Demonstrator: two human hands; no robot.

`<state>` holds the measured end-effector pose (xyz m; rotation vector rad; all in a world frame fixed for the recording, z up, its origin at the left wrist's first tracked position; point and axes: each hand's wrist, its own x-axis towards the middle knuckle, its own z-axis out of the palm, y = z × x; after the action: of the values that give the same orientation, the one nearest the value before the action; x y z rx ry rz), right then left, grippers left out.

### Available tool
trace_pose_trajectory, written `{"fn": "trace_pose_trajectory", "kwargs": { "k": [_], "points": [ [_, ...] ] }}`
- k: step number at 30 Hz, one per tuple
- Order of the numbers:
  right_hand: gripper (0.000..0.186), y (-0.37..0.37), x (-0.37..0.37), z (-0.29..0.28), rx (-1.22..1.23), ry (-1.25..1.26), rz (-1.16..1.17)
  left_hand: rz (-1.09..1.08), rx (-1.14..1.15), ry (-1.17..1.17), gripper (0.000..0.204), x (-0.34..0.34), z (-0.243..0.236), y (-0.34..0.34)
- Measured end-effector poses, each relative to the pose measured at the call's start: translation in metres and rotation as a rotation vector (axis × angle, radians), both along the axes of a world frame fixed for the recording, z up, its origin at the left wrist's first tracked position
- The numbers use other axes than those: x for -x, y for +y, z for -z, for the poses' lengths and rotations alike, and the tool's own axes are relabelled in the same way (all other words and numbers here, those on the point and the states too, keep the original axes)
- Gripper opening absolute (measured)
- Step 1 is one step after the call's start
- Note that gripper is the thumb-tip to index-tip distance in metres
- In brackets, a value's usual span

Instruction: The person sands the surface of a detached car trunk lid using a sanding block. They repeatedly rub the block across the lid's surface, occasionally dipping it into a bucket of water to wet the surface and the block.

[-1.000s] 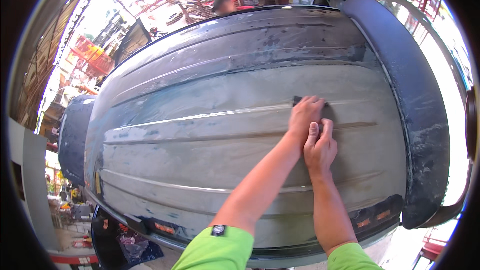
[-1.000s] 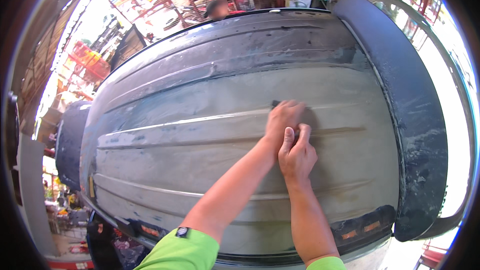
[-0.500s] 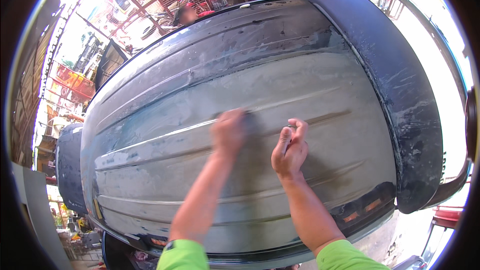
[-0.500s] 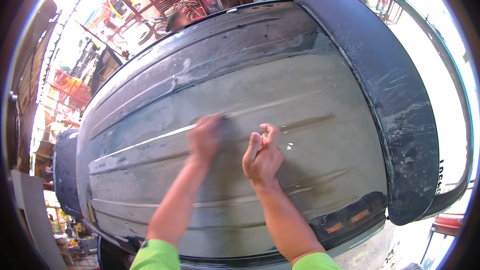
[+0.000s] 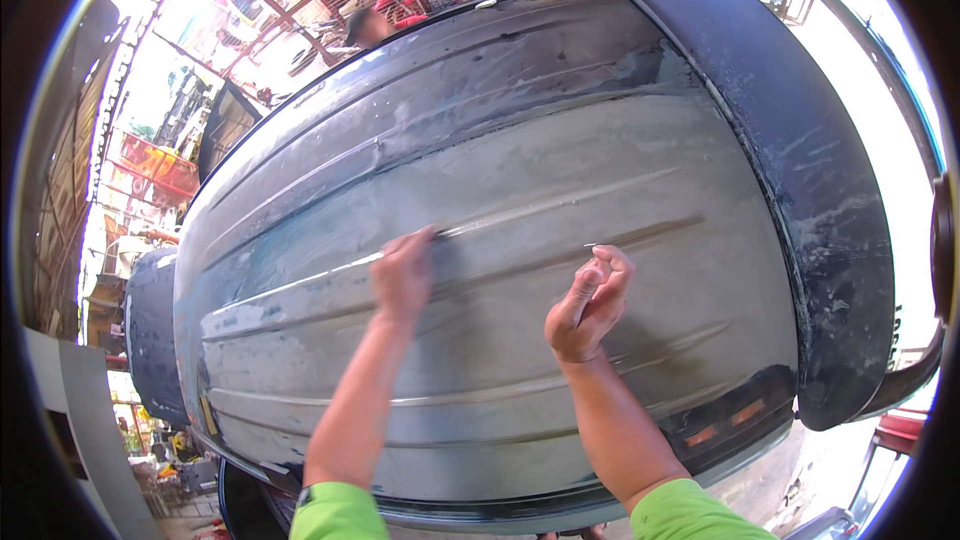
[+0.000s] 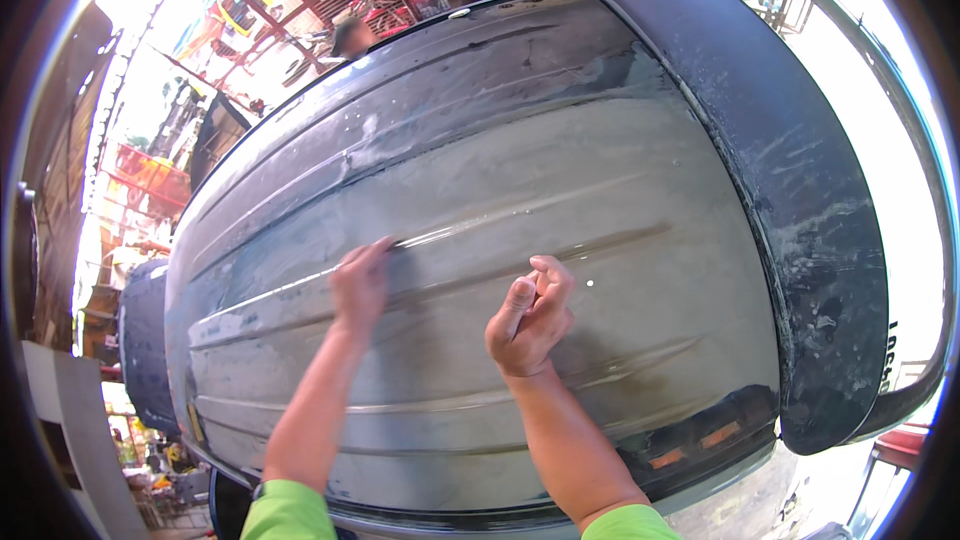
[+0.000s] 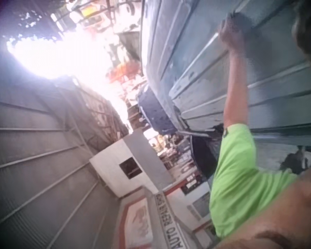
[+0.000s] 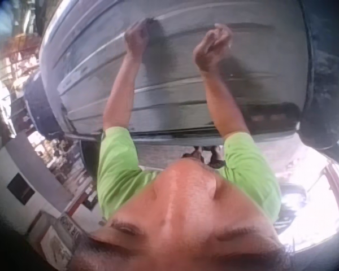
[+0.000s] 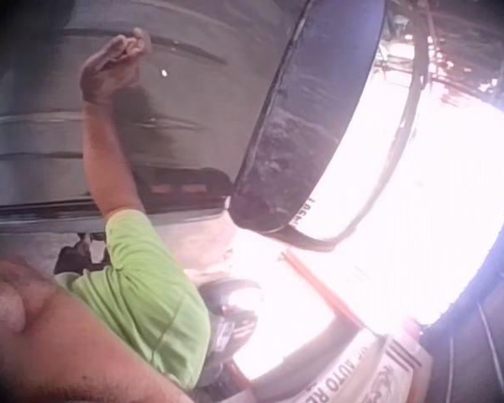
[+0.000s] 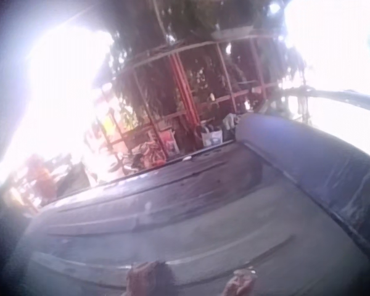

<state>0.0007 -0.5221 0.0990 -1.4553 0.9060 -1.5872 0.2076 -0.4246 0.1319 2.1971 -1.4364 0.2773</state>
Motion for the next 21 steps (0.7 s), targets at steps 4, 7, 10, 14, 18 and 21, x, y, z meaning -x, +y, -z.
{"fn": "trace_pose_trajectory", "kwargs": {
  "k": [4,7,10,14,18,21],
  "points": [
    [0.032,-0.001,-0.001,-0.003,0.014,-0.032,0.022,0.271,0.167,0.104,0.028,0.078,0.043,-0.119],
    [0.033,-0.003,-0.001,-0.003,0.02,-0.005,0.02,0.296,0.118,0.137,0.033,0.07,0.047,-0.115],
    [0.028,-0.002,0.0,0.0,0.044,0.025,0.012,0.207,0.104,0.049,0.032,0.011,0.023,-0.031],
    [0.024,0.0,-0.001,0.001,0.024,0.053,-0.016,-0.026,0.004,0.063,0.031,-0.021,0.011,0.021],
    [0.025,-0.001,-0.003,0.001,0.027,0.05,0.0,0.247,0.114,0.12,0.034,0.043,0.05,-0.074],
    [0.026,-0.003,-0.002,0.003,0.066,0.047,0.03,0.275,0.075,0.181,0.031,0.061,0.058,-0.11]
  ]
}}
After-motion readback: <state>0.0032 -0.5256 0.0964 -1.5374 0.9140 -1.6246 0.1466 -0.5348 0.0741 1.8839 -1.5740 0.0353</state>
